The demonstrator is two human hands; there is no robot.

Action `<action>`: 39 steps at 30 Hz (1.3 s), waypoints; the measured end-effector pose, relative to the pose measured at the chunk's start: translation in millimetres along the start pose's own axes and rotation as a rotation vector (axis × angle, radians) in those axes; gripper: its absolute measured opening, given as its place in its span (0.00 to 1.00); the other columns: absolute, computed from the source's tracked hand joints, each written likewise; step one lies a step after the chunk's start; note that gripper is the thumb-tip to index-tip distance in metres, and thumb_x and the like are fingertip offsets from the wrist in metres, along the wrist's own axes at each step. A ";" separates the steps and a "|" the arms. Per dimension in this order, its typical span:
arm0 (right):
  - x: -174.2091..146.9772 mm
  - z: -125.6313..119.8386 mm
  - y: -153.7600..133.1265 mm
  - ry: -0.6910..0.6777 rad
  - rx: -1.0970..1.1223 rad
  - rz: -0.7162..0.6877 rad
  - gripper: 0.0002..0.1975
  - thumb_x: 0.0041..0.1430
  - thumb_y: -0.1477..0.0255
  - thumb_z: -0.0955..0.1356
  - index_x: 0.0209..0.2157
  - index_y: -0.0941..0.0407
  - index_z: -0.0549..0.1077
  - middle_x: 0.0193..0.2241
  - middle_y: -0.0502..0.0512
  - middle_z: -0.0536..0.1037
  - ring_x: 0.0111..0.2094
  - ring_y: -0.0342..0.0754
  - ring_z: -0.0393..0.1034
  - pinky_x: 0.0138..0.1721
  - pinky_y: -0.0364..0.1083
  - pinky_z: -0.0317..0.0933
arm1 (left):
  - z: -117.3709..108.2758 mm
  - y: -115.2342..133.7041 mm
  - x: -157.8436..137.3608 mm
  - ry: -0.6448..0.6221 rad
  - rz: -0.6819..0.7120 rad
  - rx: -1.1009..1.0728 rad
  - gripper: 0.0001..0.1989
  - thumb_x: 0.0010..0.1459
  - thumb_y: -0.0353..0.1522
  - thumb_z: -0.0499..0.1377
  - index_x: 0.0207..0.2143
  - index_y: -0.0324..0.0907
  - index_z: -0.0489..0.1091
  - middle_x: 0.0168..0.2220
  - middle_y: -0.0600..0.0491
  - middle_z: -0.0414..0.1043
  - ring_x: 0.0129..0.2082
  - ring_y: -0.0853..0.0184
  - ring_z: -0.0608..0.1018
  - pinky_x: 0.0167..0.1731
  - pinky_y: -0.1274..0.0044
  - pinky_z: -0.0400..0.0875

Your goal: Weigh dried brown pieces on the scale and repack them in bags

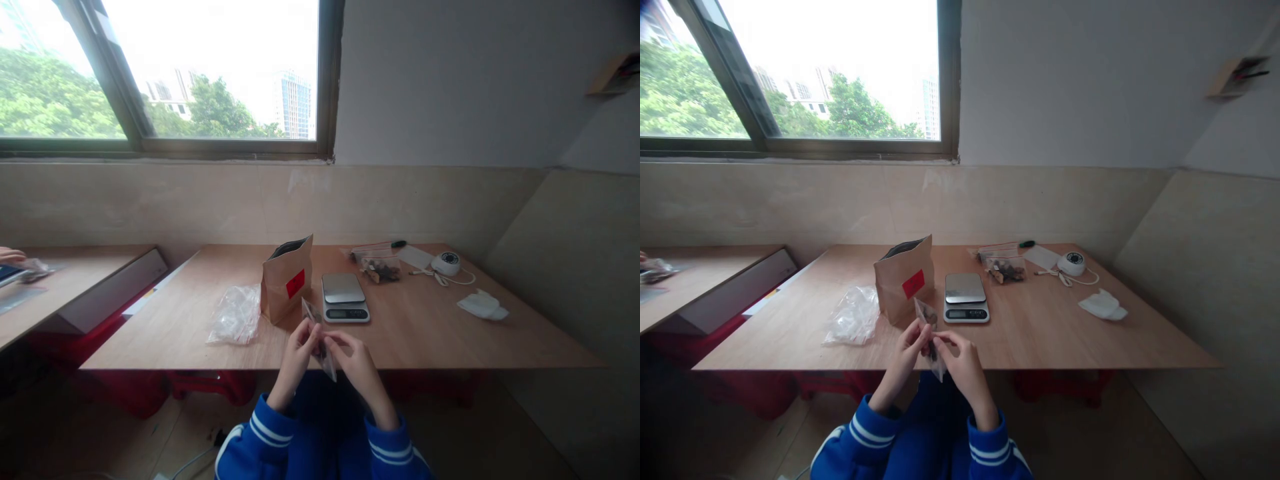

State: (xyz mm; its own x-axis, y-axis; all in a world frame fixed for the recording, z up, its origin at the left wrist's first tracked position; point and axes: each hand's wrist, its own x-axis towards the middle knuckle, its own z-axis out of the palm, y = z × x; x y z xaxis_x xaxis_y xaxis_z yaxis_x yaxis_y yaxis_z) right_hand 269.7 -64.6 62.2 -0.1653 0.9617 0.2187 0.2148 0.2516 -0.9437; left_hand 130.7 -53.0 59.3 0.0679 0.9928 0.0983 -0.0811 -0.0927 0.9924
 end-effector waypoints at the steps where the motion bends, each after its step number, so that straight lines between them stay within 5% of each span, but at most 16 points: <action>1: 0.0 -0.4 -0.2 -0.002 0.010 0.003 0.17 0.60 0.59 0.64 0.39 0.55 0.78 0.37 0.56 0.81 0.41 0.54 0.75 0.45 0.50 0.67 | -0.4 -1.3 0.2 -0.006 0.000 -0.005 0.21 0.51 0.50 0.58 0.23 0.43 0.60 0.20 0.59 0.57 0.21 0.72 0.63 0.23 0.79 0.58; 8: -0.3 3.0 -1.3 0.043 -0.023 0.031 0.14 0.59 0.63 0.65 0.34 0.56 0.79 0.33 0.57 0.82 0.36 0.54 0.76 0.38 0.48 0.69 | -1.1 -10.5 -1.0 -0.026 -0.004 0.000 0.19 0.56 0.47 0.56 0.24 0.42 0.61 0.21 0.58 0.59 0.22 0.72 0.64 0.24 0.79 0.60; 18: 0.2 13.5 3.5 0.309 -0.062 0.069 0.12 0.57 0.63 0.64 0.31 0.55 0.76 0.30 0.59 0.82 0.33 0.55 0.77 0.35 0.48 0.70 | 1.6 2.2 -2.4 -0.113 0.074 0.118 0.15 0.58 0.43 0.55 0.30 0.41 0.69 0.25 0.56 0.64 0.24 0.70 0.64 0.24 0.78 0.59; 23: 1.5 -12.4 17.6 0.656 -0.068 0.175 0.19 0.56 0.56 0.64 0.34 0.58 0.76 0.33 0.63 0.81 0.34 0.58 0.77 0.34 0.50 0.69 | 2.4 5.7 -12.5 -0.143 0.084 0.185 0.18 0.58 0.44 0.55 0.21 0.42 0.62 0.19 0.58 0.57 0.20 0.72 0.61 0.22 0.78 0.55; 27: 0.1 -39.5 25.8 0.853 0.144 0.233 0.25 0.50 0.52 0.68 0.35 0.62 0.76 0.32 0.64 0.81 0.34 0.57 0.76 0.33 0.49 0.68 | 2.7 6.2 -17.4 -0.313 0.029 0.119 0.19 0.58 0.44 0.55 0.21 0.40 0.65 0.21 0.56 0.64 0.24 0.70 0.66 0.28 0.77 0.59; 29: -0.9 -43.7 22.1 0.873 0.265 0.234 0.25 0.47 0.52 0.70 0.35 0.62 0.76 0.32 0.62 0.81 0.34 0.56 0.76 0.34 0.48 0.68 | 2.9 -0.8 -13.1 -0.307 0.029 0.011 0.22 0.60 0.46 0.52 0.23 0.39 0.68 0.24 0.53 0.67 0.27 0.68 0.69 0.32 0.76 0.62; 34: 4.8 -32.6 1.8 0.804 0.493 0.201 0.22 0.48 0.56 0.71 0.36 0.61 0.76 0.32 0.61 0.81 0.34 0.54 0.76 0.34 0.48 0.69 | 0.0 -34.4 9.5 -0.034 -0.016 -0.238 0.23 0.58 0.49 0.51 0.30 0.40 0.73 0.35 0.48 0.74 0.35 0.63 0.73 0.36 0.74 0.66; 39: 36.8 -12.5 4.5 0.579 0.405 0.210 0.19 0.53 0.57 0.68 0.34 0.60 0.75 0.31 0.61 0.81 0.30 0.53 0.76 0.29 0.47 0.69 | 7.1 -54.8 40.2 -0.156 -0.112 -0.515 0.30 0.54 0.54 0.54 0.47 0.40 0.73 0.45 0.45 0.76 0.45 0.57 0.75 0.46 0.69 0.67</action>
State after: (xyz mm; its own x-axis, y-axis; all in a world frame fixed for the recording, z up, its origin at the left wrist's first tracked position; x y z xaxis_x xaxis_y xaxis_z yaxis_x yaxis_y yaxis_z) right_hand 276.5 -26.7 69.0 0.3985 0.9171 0.0131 -0.2053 0.1031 -0.9733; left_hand 145.0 -8.5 9.4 0.2474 0.9680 0.0429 -0.5383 0.1005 0.8367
